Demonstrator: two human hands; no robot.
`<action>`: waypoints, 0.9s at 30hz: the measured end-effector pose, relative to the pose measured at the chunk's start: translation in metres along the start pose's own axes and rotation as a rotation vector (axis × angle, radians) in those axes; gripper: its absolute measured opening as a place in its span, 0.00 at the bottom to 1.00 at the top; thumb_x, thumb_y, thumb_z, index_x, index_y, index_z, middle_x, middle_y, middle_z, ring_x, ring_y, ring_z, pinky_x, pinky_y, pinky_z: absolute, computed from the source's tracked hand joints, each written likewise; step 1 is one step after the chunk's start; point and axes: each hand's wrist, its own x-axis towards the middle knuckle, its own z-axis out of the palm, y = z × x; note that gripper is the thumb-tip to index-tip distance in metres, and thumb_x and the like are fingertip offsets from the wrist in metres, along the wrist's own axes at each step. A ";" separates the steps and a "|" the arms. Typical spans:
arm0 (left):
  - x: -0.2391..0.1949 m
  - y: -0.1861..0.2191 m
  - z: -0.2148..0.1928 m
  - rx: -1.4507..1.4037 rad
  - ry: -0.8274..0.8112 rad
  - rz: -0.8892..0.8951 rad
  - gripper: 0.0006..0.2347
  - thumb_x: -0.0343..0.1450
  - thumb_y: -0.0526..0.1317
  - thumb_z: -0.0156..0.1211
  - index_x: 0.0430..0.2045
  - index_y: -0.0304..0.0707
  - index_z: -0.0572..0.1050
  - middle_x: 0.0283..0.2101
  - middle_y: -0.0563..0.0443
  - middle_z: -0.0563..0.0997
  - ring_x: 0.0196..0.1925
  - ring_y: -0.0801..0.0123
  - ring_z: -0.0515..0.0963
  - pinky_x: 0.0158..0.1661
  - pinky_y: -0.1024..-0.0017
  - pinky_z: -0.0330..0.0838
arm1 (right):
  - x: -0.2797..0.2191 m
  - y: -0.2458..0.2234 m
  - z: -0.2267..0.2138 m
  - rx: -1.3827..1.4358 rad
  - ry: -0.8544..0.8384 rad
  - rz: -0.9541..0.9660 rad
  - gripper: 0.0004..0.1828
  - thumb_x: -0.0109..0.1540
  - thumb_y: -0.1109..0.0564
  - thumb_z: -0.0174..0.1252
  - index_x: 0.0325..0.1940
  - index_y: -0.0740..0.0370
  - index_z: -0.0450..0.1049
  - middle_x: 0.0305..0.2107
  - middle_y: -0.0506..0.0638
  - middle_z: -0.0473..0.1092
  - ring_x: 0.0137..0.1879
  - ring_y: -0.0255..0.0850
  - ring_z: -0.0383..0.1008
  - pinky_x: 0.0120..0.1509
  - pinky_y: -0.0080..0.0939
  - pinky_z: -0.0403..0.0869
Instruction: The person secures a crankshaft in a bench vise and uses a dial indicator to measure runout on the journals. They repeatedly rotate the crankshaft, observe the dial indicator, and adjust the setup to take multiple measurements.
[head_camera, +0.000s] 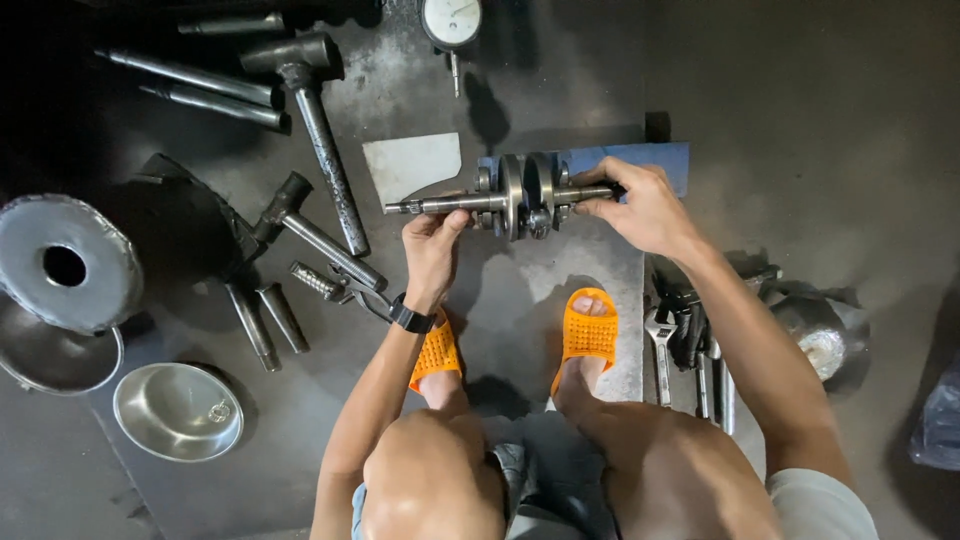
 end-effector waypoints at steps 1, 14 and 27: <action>0.000 0.001 0.001 0.006 0.001 -0.002 0.03 0.61 0.31 0.65 0.23 0.32 0.77 0.22 0.51 0.77 0.28 0.79 0.74 0.32 0.79 0.71 | -0.001 0.006 -0.002 0.006 -0.001 0.002 0.13 0.50 0.67 0.65 0.38 0.65 0.74 0.29 0.58 0.73 0.34 0.45 0.73 0.37 0.41 0.69; 0.000 -0.049 -0.023 -0.013 -0.124 0.013 0.16 0.64 0.35 0.63 0.46 0.33 0.71 0.48 0.45 0.75 0.48 0.71 0.73 0.46 0.74 0.70 | -0.010 0.053 0.008 0.220 0.014 0.345 0.16 0.65 0.56 0.52 0.28 0.70 0.73 0.20 0.62 0.70 0.27 0.46 0.72 0.31 0.46 0.70; -0.004 -0.051 -0.026 0.010 -0.234 -0.130 0.15 0.63 0.42 0.62 0.37 0.33 0.71 0.41 0.49 0.76 0.43 0.70 0.76 0.40 0.78 0.72 | -0.006 0.007 0.000 0.359 0.027 0.489 0.16 0.56 0.69 0.53 0.48 0.67 0.69 0.42 0.53 0.69 0.45 0.39 0.70 0.38 0.36 0.74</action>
